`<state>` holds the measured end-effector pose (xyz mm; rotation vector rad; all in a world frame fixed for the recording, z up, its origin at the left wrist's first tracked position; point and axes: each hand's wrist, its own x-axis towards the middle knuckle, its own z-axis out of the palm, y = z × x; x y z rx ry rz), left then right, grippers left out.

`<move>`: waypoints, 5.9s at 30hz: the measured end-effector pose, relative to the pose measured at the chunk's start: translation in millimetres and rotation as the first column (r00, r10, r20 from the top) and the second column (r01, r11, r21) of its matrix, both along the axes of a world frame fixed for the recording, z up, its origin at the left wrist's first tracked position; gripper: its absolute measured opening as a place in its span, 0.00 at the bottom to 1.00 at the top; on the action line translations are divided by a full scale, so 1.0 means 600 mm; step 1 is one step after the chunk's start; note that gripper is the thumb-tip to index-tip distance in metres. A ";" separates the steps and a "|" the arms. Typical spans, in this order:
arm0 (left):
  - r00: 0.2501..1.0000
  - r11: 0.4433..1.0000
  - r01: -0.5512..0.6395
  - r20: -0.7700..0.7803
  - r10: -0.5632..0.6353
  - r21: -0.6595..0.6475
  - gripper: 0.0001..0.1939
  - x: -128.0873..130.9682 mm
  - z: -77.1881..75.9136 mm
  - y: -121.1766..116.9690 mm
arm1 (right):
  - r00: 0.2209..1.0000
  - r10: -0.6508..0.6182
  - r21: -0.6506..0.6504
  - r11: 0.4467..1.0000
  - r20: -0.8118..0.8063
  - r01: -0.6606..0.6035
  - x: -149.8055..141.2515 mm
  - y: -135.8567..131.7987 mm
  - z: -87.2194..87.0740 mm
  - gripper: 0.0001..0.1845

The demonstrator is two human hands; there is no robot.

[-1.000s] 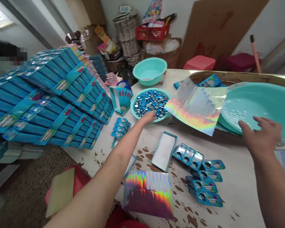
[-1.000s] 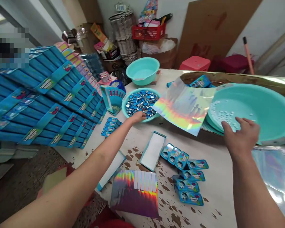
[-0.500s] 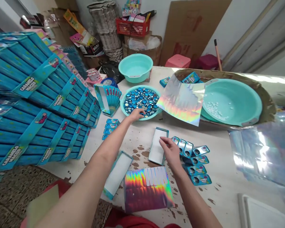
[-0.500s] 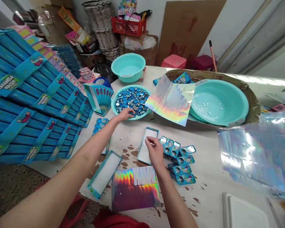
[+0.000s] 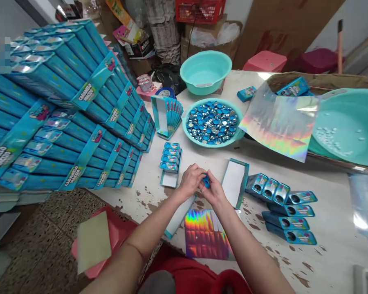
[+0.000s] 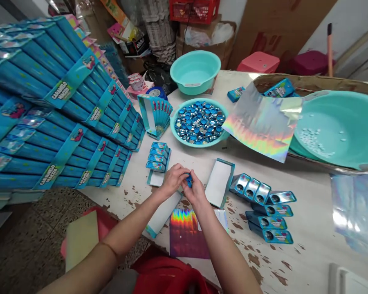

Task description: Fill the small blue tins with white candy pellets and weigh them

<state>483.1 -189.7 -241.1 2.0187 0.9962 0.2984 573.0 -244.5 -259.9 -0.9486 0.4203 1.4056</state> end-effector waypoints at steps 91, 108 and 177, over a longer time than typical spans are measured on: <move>0.814 0.840 0.496 -0.219 -0.538 -0.220 0.45 0.350 -0.001 -0.105 | -0.313 0.831 -0.866 0.498 0.460 0.049 0.352 -0.238 0.071 0.17; 0.970 0.954 0.239 -0.088 -0.226 0.183 0.47 0.193 0.121 -0.048 | -0.460 0.360 -0.352 0.930 0.812 0.106 0.278 -0.270 0.091 0.20; 0.888 0.982 -0.107 -0.429 0.165 0.156 0.20 -0.276 -0.151 -0.138 | 0.109 0.415 -0.413 0.910 0.903 -0.039 0.092 -0.257 0.047 0.20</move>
